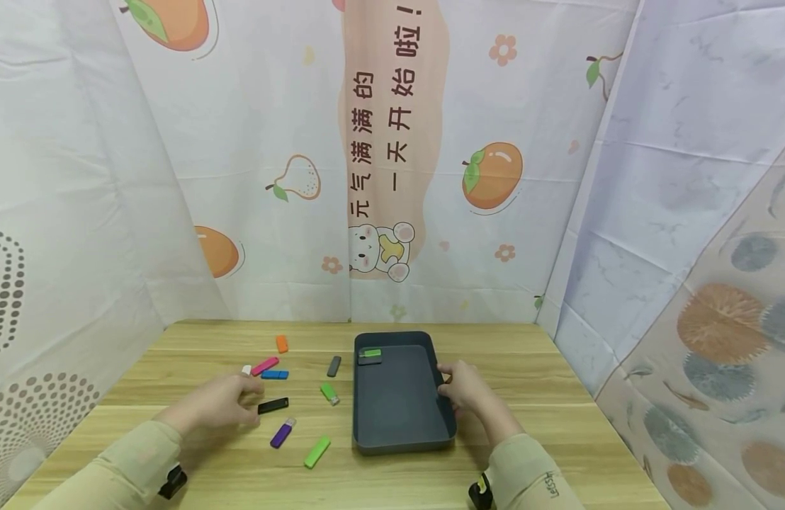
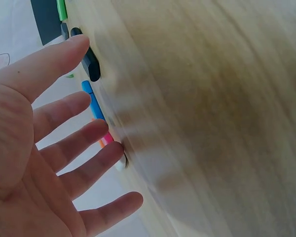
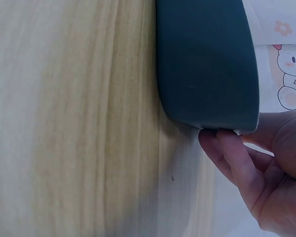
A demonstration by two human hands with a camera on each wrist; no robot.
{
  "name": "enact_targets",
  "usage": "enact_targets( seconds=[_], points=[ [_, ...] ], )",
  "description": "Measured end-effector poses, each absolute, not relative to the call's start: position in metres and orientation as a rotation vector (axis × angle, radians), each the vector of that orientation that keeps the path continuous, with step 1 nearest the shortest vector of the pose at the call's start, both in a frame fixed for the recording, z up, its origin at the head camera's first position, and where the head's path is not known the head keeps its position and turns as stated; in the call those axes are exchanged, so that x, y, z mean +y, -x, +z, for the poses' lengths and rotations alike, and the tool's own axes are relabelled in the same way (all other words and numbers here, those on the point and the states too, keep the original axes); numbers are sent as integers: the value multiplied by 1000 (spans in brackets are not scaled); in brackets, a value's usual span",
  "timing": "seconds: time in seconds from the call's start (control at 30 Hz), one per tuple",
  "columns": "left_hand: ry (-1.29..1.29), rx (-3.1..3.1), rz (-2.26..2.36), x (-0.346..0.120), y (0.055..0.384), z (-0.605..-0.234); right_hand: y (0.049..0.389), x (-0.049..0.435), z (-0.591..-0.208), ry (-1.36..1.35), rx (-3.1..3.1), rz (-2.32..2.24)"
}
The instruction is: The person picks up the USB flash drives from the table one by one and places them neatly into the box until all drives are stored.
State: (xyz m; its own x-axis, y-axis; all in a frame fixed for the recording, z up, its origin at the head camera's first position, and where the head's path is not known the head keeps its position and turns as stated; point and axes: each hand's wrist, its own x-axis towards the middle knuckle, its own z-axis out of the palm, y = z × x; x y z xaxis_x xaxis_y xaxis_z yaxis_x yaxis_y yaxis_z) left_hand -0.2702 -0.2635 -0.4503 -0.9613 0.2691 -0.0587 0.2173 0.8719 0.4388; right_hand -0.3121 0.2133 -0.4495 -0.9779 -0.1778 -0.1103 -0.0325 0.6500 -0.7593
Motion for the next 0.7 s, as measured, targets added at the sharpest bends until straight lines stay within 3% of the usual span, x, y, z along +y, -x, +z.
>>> enact_targets(
  seconds=[0.7],
  points=[
    [-364,2974,605,-260,272,-457,312,214,-447,193,2707,-1203]
  ],
)
